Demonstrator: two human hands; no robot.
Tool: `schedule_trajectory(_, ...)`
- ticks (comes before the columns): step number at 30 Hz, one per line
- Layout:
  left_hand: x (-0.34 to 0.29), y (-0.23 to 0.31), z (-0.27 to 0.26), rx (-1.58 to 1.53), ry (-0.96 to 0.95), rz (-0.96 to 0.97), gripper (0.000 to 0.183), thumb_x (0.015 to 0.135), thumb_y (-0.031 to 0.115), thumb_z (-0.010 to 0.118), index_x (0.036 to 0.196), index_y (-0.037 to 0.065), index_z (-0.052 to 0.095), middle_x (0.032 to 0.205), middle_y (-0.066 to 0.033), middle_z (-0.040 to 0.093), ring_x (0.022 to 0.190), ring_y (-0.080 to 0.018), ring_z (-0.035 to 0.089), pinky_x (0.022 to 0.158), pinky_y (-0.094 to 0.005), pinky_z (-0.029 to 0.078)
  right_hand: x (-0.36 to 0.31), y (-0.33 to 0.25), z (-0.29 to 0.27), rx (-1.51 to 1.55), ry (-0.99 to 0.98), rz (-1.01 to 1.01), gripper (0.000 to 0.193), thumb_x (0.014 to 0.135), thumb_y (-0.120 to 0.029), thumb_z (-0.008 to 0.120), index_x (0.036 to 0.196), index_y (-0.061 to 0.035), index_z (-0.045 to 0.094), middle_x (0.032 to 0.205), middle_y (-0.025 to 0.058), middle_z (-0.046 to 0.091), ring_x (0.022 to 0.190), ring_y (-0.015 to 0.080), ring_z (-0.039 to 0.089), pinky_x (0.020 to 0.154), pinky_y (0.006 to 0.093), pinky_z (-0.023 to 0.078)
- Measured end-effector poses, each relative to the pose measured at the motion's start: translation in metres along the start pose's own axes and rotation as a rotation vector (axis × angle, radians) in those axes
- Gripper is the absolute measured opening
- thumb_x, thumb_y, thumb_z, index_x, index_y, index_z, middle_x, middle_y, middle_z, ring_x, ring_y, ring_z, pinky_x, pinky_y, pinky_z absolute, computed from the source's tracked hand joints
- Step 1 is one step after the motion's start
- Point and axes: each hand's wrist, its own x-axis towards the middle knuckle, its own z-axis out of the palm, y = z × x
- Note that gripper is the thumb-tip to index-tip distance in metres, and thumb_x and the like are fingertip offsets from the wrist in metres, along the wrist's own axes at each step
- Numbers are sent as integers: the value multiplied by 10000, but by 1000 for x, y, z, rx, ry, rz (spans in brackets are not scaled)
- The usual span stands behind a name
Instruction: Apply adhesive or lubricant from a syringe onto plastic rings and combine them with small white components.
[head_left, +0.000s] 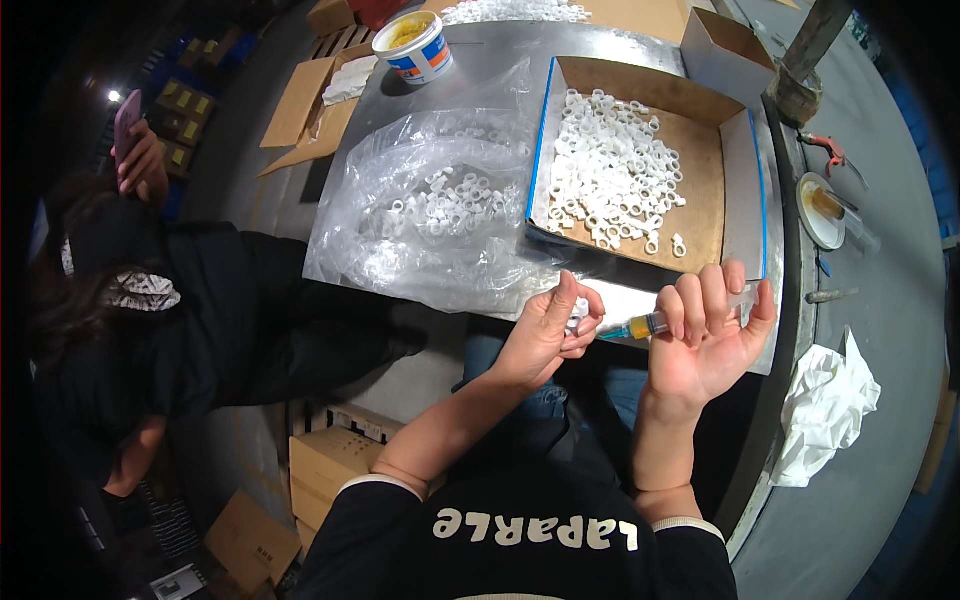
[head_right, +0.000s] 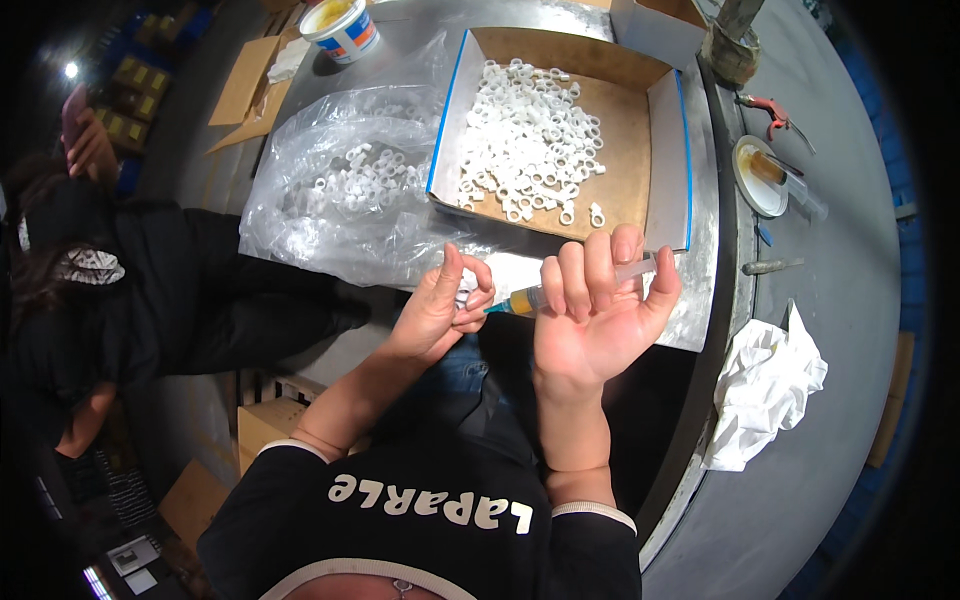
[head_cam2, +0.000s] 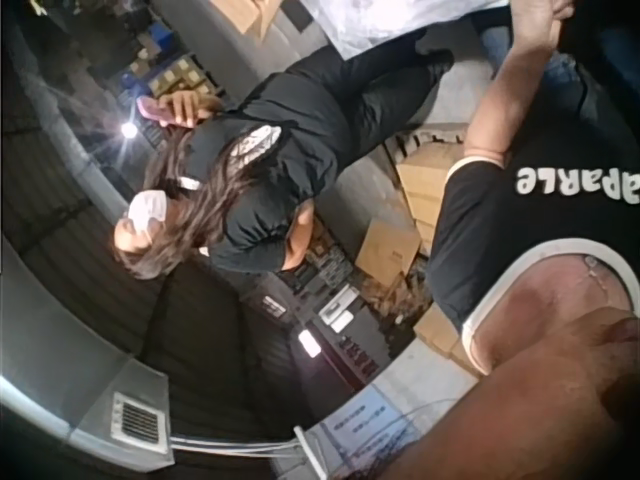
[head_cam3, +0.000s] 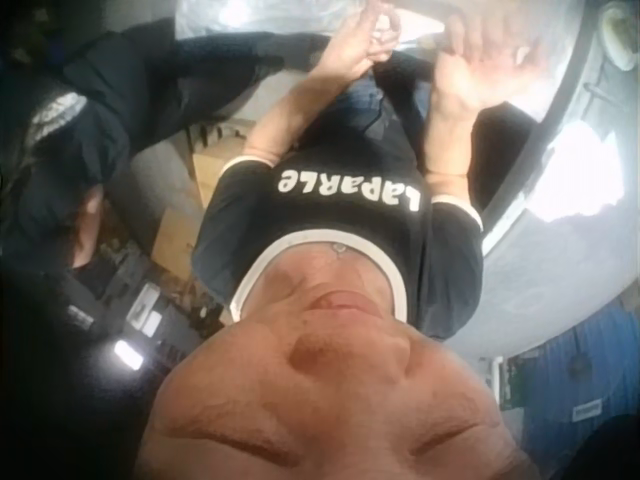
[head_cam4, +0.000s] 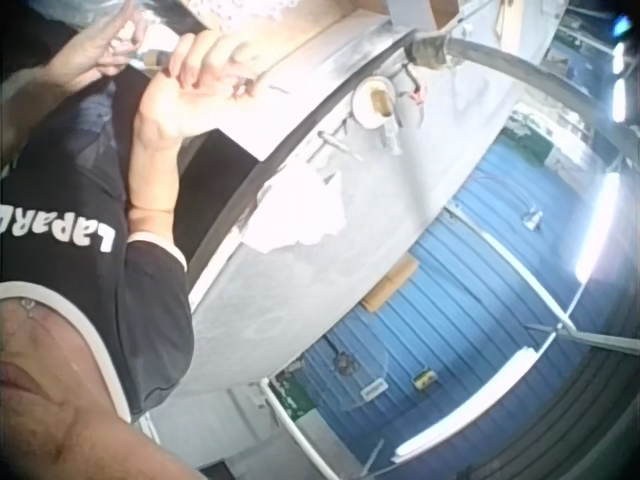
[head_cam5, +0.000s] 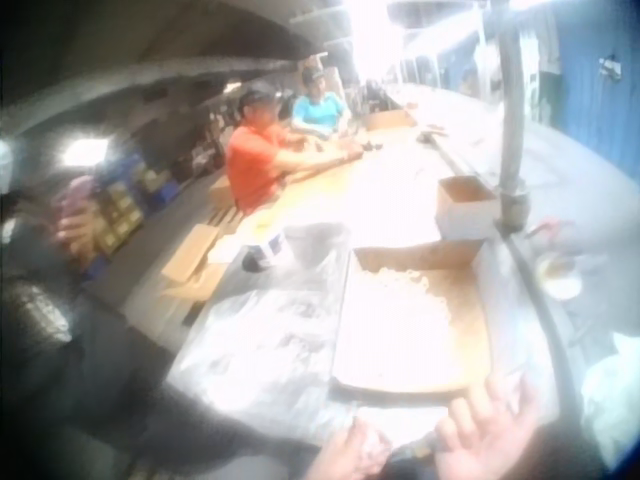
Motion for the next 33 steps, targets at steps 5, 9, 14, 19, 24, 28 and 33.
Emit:
schedule_trajectory(5,-4,-7,8,285,61,236,470,944,466,354,822,52,538,592,20,382,495,-31,328,449,-168,254,-4,6,6,-84,-11,-37,361,930,-389,350,768,-76,431,509,-11,294,424,100,245,419,259,250)
schedule_trajectory(9,-7,-6,8,196,32,217,386,948,421,389,809,71,474,634,8,407,487,-29,313,444,-166,250,-6,7,9,-130,-31,-69,372,926,-396,339,757,-77,430,508,-7,299,421,99,252,408,258,248)
schedule_trajectory(14,-6,-8,1,65,-14,174,358,924,431,434,785,101,421,664,3,420,474,-25,297,437,-164,243,-8,9,11,-173,-50,-79,367,923,-390,330,754,-80,430,491,-9,293,411,100,245,405,253,246)
schedule_trajectory(19,-5,-9,4,64,-20,179,365,909,445,451,786,103,423,670,2,421,473,-25,299,435,-165,244,-10,11,14,-238,-92,-88,362,918,-379,316,737,-84,422,469,-12,287,394,99,219,401,252,231)
schedule_trajectory(24,-6,-10,7,125,8,201,362,915,426,457,781,91,429,679,6,418,479,-27,302,448,-167,258,-12,15,11,-291,-120,-75,351,901,-371,319,708,-89,399,456,-17,285,389,99,212,404,262,215)
schedule_trajectory(28,-8,-10,8,121,5,209,361,917,418,458,774,88,429,674,9,410,481,-28,302,454,-167,262,-11,16,8,-297,-139,-70,343,894,-367,328,698,-92,390,452,-22,283,387,101,211,404,265,215)
schedule_trajectory(33,-7,-10,7,123,-20,200,366,925,424,436,774,90,424,657,13,398,477,-27,300,449,-168,254,-6,13,5,-250,-162,-7,346,913,-357,325,705,-92,402,460,-22,275,390,98,212,400,265,214)
